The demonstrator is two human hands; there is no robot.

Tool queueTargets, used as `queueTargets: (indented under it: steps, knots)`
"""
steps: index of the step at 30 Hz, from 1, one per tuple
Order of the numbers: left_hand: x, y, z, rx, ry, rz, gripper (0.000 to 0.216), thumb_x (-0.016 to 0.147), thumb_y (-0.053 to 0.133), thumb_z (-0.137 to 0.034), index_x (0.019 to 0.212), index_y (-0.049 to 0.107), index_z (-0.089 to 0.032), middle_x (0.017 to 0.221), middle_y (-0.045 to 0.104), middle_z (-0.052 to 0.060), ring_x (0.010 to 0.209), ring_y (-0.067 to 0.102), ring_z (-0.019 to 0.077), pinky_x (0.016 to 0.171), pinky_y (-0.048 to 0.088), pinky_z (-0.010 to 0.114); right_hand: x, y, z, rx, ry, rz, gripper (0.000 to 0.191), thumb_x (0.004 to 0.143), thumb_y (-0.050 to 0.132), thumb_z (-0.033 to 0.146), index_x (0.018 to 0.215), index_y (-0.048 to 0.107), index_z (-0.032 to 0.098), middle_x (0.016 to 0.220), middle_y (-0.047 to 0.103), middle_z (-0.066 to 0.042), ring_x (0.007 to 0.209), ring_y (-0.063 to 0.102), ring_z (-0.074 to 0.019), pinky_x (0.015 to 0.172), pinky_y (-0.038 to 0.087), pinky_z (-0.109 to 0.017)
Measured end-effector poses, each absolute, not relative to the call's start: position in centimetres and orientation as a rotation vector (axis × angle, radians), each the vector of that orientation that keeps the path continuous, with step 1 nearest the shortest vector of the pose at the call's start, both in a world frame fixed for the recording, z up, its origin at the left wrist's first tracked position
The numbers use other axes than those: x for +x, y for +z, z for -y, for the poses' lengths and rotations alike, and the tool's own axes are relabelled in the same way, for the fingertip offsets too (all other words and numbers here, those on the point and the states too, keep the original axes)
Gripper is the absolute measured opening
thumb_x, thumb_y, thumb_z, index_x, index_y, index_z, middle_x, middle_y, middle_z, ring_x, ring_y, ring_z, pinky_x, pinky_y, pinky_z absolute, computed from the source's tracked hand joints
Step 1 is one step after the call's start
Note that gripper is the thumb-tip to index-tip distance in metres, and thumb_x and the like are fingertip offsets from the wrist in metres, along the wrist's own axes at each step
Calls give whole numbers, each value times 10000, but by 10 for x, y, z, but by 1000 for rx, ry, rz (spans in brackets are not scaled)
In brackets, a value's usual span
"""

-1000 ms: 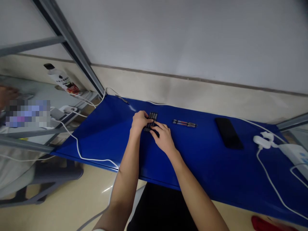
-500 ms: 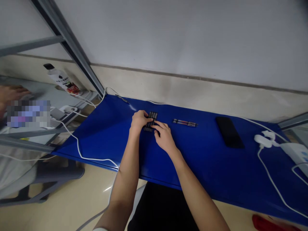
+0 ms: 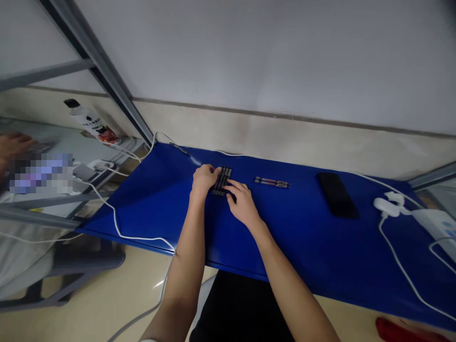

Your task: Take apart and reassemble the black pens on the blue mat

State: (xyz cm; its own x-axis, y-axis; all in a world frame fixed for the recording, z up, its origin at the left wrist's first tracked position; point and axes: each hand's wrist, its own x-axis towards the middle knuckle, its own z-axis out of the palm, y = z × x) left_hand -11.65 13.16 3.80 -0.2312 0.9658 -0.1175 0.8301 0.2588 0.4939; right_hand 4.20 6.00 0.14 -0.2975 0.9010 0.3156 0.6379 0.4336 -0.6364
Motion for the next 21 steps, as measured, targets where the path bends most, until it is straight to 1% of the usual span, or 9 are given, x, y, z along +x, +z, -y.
queueTargets:
  steps: [8,13,17,21]
  knots:
    - [-118,36,-132,1610,476,-2161,358,924,455,-464,960,695,-201,880,732,97,839,683,216,752,470,277,44,3,-61,-1283,544,2017,359,902,476,150,1202,654,236,1379,563,-51,1210,516,-248,1014,427,-446]
    - [-118,37,-131,1639,450,-2229,393,935,427,-486,945,701,-205,934,729,132,928,675,268,771,466,310,45,4,-61,-1269,548,1986,359,906,465,148,1202,653,226,1360,570,-66,1212,526,-242,1033,426,-430]
    - [-112,42,-127,1698,562,-2331,398,958,401,-471,976,693,-201,960,719,150,940,666,292,766,450,328,47,9,-62,-1271,501,1893,334,922,457,167,1176,667,225,1304,597,-77,1190,541,-233,1038,431,-404]
    - [-94,51,-120,1910,708,-2283,446,997,305,-465,965,665,-204,899,706,120,862,661,259,724,431,312,62,21,-68,-1288,363,1737,312,949,438,209,1150,676,202,1203,638,-98,1125,564,-238,1023,437,-404]
